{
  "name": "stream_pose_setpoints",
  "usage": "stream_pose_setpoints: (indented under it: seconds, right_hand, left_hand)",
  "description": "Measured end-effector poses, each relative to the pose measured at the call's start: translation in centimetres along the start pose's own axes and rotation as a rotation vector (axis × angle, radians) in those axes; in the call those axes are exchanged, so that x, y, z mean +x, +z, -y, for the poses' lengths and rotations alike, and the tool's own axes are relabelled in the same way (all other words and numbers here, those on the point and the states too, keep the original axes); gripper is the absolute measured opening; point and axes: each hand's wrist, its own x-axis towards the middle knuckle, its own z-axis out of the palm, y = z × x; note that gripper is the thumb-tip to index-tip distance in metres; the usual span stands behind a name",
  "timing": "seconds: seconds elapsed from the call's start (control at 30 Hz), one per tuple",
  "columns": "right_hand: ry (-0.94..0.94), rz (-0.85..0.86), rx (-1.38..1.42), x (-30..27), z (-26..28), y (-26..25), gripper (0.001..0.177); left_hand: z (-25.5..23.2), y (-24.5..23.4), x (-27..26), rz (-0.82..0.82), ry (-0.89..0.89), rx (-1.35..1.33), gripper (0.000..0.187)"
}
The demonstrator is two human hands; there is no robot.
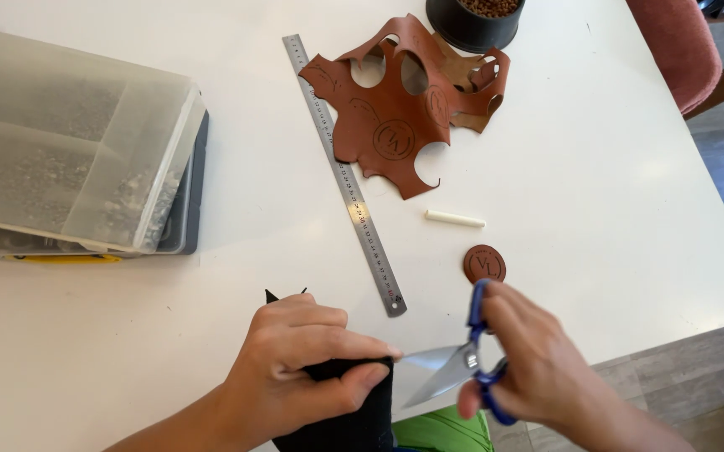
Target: Marking a piece of black material using a leather template, ruler, and chalk for layout
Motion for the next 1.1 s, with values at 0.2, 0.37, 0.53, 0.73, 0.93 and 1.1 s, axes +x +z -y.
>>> stream_pose_setpoints:
  seconds: [0.2, 0.37, 0.53, 0.73, 0.93, 1.1]
  right_hand:
    - [-0.056, -0.082, -0.158, 0.7, 2.2, 0.4, 0.076]
    - [0.035, -0.093, -0.249, 0.0, 3.3, -0.1, 0.076]
    - [0.062, -0.078, -0.285, -0.3, 3.7, -0.7, 0.083]
    - [0.022, -0.047, -0.22, -0.5, 3.6, -1.0, 0.034]
    - [0.058, -0.025, -0.215, -1.1, 3.7, -0.7, 0.042]
    - [0.067, -0.063, -0.275, -1.2, 4.0, -0.7, 0.063]
  left_hand:
    - [-0.1, -0.2, -0.5, 0.017, 0.121, 0.043, 0.012]
    - [-0.4, -0.4, -0.5, 0.016, 0.149, 0.065, 0.009]
    - [-0.5, -0.4, -0.4, 0.003, 0.194, 0.079, 0.01]
    - [-0.8, -0.3, -0.3, 0.011, 0.183, 0.065, 0.01]
    - [-0.6, -0.4, -0.5, 0.032, 0.184, 0.074, 0.012]
    - [-0.4, -0.4, -0.3, 0.032, 0.212, 0.05, 0.019]
